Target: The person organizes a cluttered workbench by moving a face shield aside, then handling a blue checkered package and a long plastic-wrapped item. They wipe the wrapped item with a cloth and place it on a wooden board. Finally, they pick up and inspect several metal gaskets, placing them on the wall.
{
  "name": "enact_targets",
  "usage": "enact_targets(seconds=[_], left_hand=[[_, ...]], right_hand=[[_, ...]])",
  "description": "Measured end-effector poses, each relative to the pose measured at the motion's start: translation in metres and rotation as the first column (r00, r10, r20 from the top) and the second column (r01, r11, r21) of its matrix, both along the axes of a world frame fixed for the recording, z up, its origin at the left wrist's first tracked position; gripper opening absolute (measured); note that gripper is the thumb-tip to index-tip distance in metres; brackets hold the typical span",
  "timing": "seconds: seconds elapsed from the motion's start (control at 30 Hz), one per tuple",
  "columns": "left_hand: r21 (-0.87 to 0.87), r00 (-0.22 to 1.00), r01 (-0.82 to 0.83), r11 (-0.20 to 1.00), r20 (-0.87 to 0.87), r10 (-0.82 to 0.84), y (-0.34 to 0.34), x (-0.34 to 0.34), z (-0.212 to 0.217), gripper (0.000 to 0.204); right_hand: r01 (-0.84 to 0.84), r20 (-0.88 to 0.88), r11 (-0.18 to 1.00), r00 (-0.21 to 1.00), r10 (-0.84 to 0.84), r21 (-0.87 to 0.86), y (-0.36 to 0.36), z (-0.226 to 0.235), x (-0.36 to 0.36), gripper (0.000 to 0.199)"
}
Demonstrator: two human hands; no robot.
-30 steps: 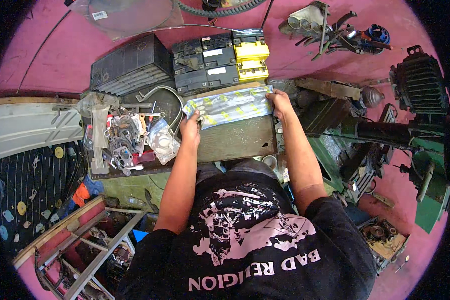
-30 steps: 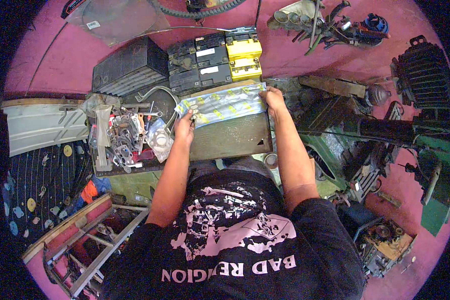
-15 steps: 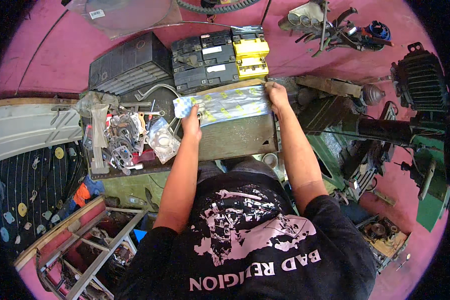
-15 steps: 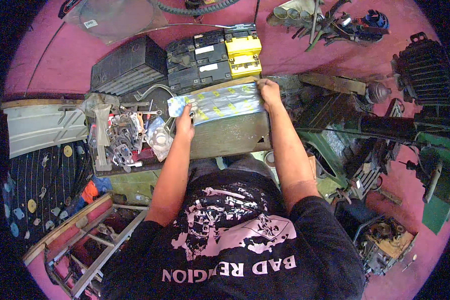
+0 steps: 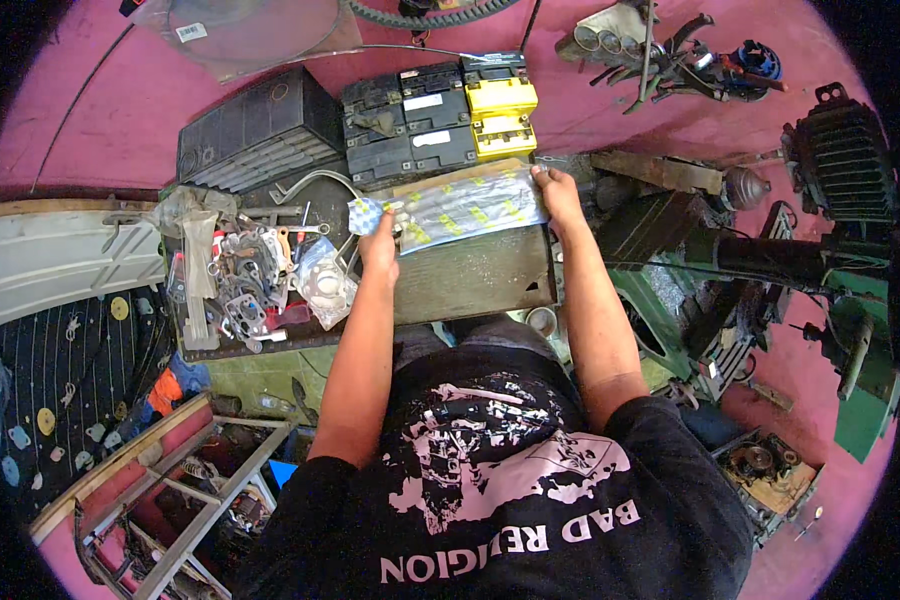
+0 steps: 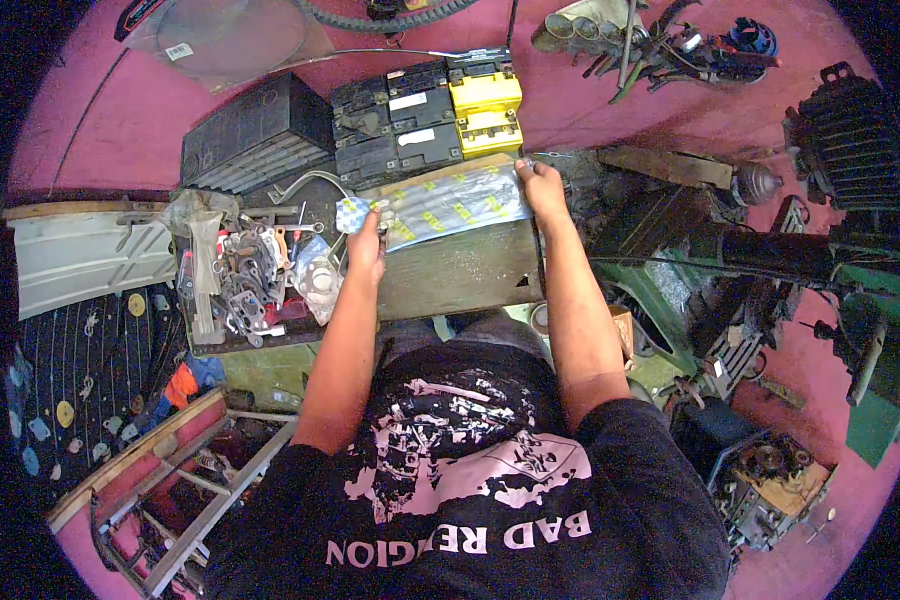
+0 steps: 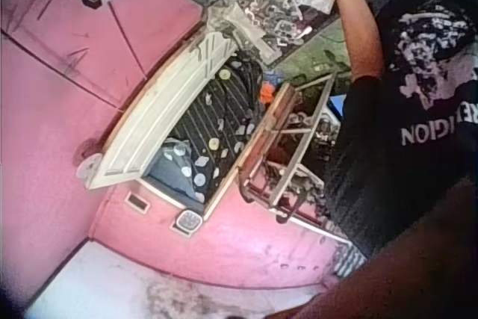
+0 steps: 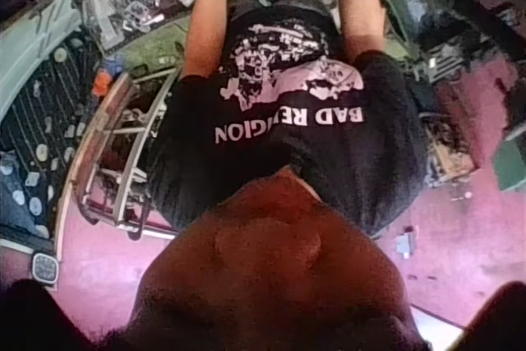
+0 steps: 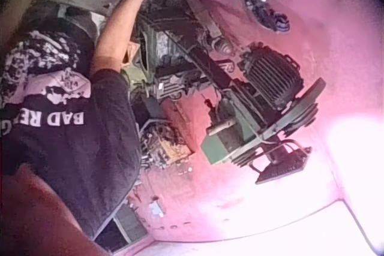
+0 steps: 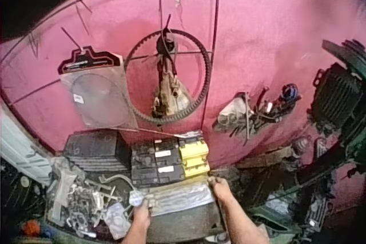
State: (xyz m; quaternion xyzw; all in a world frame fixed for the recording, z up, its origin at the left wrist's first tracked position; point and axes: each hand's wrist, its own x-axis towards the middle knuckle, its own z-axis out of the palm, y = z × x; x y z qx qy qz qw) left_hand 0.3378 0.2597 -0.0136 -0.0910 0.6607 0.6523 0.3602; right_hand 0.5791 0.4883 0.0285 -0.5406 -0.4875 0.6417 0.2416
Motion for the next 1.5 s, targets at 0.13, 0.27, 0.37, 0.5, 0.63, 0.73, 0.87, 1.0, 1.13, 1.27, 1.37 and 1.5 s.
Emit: enact_targets(seconds=[0.13, 0.27, 0.37, 0.5, 0.63, 0.73, 0.87, 1.0, 1.13, 1.27, 1.37, 1.5], left_hand=[[-0.016, 1.0, 0.003, 1.0, -0.006, -0.003, 0.001, 0.004, 0.019, 0.038], [0.088, 0.975, -0.061, 0.994, -0.207, 0.078, 0.008, 0.012, 0.009, 0.015], [-0.011, 0.997, 0.042, 0.999, -0.071, -0.043, -0.002, 0.0, -0.001, 0.021], [0.075, 0.99, 0.114, 0.991, -0.097, -0.106, -0.009, 0.001, -0.002, 0.027], [0.038, 0.975, 0.167, 0.985, -0.154, -0.159, -0.012, 0.006, 0.015, 0.028], [0.002, 0.952, 0.197, 0.98, -0.237, -0.191, -0.013, 0.005, 0.017, 0.026], [-0.178, 0.918, 0.303, 0.936, -0.209, -0.337, -0.018, -0.014, 0.009, 0.023], [-0.221, 0.922, 0.291, 0.931, -0.195, -0.335, -0.016, -0.01, 0.013, 0.023], [-0.138, 0.958, 0.278, 0.95, -0.029, -0.285, -0.014, -0.007, 0.018, 0.022], [-0.125, 0.974, 0.219, 0.968, 0.079, -0.21, -0.009, -0.004, 0.034, 0.021], [-0.09, 0.98, 0.198, 0.976, -0.008, -0.199, -0.012, -0.006, 0.025, 0.021], [-0.074, 0.979, 0.175, 0.982, -0.097, -0.181, -0.01, -0.002, 0.023, 0.023]], right_hand=[[-0.062, -0.152, 0.998, 0.986, 0.062, 0.004, 0.004, 0.007, 0.001, 0.02], [0.0, -0.094, 1.0, 0.996, 0.001, 0.001, 0.006, -0.005, -0.001, 0.021], [-0.001, 0.057, 0.999, 0.998, -0.002, 0.053, 0.01, -0.01, -0.004, 0.02], [0.037, 0.0, 0.999, 0.999, -0.037, -0.007, 0.007, -0.018, 0.002, 0.019], [0.095, -0.189, 0.984, 0.974, -0.123, -0.154, -0.001, -0.011, 0.003, 0.017], [0.1, -0.169, 0.979, 0.977, -0.13, -0.176, 0.002, -0.017, 0.005, 0.017], [0.109, -0.139, 0.991, 0.983, -0.119, -0.083, 0.004, -0.022, 0.006, 0.024], [0.077, 0.076, 0.989, 0.993, -0.087, 0.126, 0.001, -0.026, 0.007, 0.028], [0.163, -0.121, 0.985, 0.978, -0.17, -0.061, -0.001, -0.04, 0.015, 0.027], [0.119, -0.116, 0.988, 0.985, -0.13, -0.096, 0.0, -0.042, 0.018, 0.026], [0.088, -0.148, 0.993, 0.984, -0.1, -0.083, -0.003, -0.038, 0.016, 0.024], [0.109, -0.169, 0.993, 0.979, -0.115, -0.039, -0.015, -0.02, 0.008, 0.021]])
